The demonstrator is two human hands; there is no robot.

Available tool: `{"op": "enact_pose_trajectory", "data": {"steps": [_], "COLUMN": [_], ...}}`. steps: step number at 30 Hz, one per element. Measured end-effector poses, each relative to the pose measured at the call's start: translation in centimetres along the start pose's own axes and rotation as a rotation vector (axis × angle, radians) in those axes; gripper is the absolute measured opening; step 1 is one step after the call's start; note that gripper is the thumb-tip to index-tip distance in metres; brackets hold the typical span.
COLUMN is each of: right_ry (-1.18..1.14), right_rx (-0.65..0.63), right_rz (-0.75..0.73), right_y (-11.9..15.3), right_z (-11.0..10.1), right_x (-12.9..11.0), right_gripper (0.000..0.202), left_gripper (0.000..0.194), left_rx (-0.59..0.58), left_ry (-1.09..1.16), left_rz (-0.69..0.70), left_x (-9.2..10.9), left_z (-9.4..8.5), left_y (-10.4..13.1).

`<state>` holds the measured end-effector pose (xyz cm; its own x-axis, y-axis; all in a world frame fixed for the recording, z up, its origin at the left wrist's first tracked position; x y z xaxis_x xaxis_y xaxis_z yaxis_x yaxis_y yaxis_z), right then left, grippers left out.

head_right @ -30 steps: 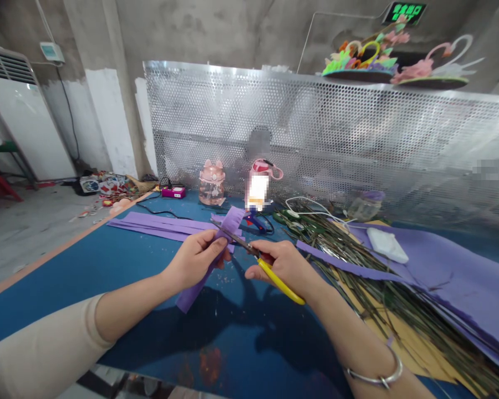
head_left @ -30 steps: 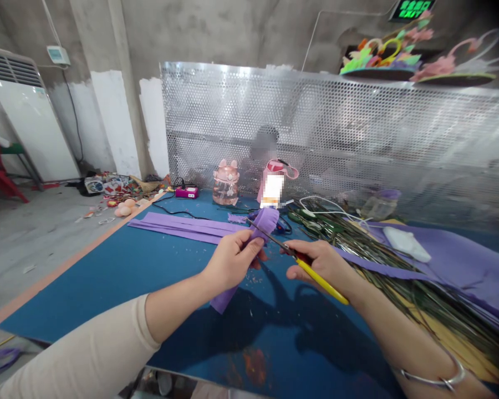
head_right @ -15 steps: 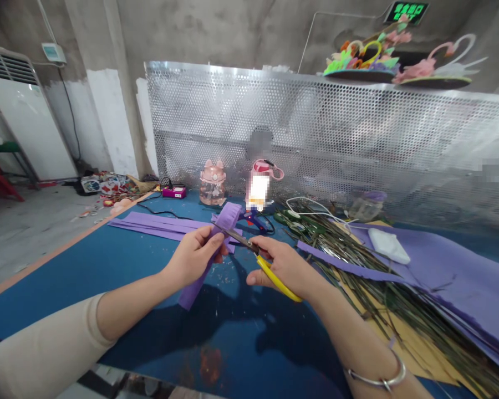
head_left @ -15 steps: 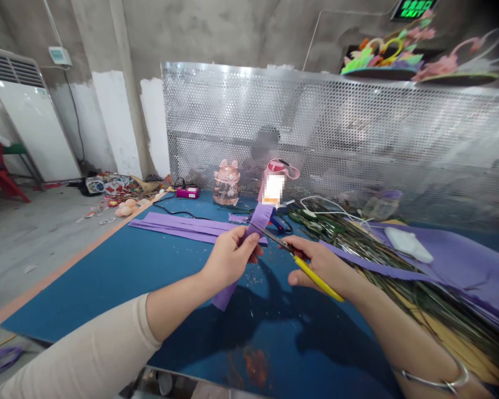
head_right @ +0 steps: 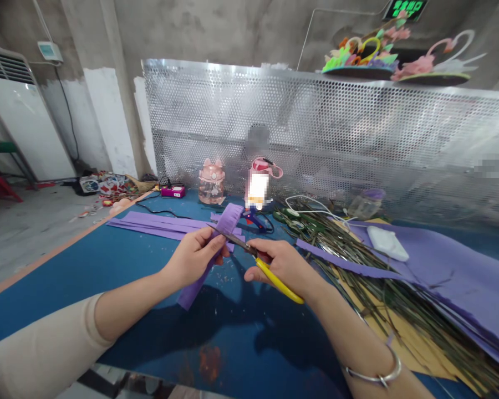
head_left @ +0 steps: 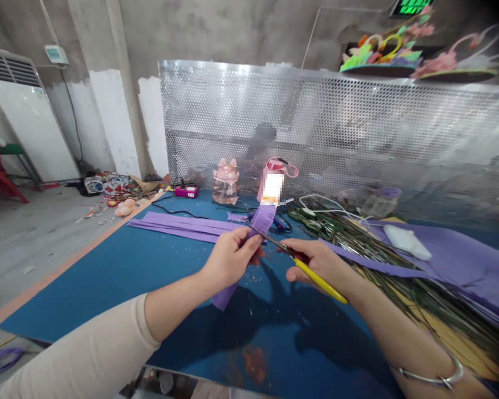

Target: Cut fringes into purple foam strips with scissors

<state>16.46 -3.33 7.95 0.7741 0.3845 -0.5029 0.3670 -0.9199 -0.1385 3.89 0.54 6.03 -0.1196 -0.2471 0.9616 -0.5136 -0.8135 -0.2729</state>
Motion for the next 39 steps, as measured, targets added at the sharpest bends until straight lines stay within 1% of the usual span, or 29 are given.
{"op": "enact_pose_trajectory", "data": {"steps": [9,15,21,25,27,29,32,35,39], "right_ry": [0.027,0.065,0.078,0.075,0.091,0.113,0.124,0.115,0.109], "right_rx": [0.053,0.054,0.06,0.069,0.078,0.074,0.042,-0.001,0.006], "right_rz": [-0.046,-0.067,-0.051,-0.004,0.027,0.05,0.035,0.015,0.029], "right_y": [0.1,0.1,0.1,0.1,0.1,0.0,0.0,0.1,0.1], "right_z": [-0.4,-0.5,-0.5,-0.7,-0.9,-0.9,-0.7,-0.4,-0.3], "right_x": [-0.3,-0.1,0.3,0.9,1.2,1.3,0.8,0.2,0.0], "right_gripper": [0.067,0.063,0.054,0.05,0.051,0.057,0.066,0.068,0.072], "left_gripper": [0.026,0.025,0.022,0.021,0.021,0.022,0.024,0.024,0.025], "left_rx": [0.008,0.004,0.004,-0.006,-0.002,0.015,0.048,0.073,0.059], "left_ry": [0.02,0.012,0.039,0.072,0.065,0.05,0.033,0.025,0.02], "left_rz": [-0.006,-0.01,-0.025,-0.059,-0.063,-0.053,-0.031,-0.01,-0.013], "left_x": [0.1,0.0,-0.3,-0.8,-0.9,-0.7,-0.4,-0.1,-0.2], "left_z": [0.1,0.1,0.1,0.3,0.2,0.0,-0.3,-0.6,-0.5], "left_y": [0.0,0.0,-0.2,-0.2,-0.2,-0.2,-0.2,-0.2,-0.1]}}
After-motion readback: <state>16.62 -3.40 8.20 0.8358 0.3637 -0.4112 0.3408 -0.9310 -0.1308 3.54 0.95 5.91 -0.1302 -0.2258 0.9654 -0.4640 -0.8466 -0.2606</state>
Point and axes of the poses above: each hand's wrist, its own y-axis away from the middle knuckle, its own z-axis out of the palm, x = y × z, the point moved 9 cm from there along -y, towards the middle knuckle, and after that the axes turned 3 degrees about -x, right-handed, at the moved point
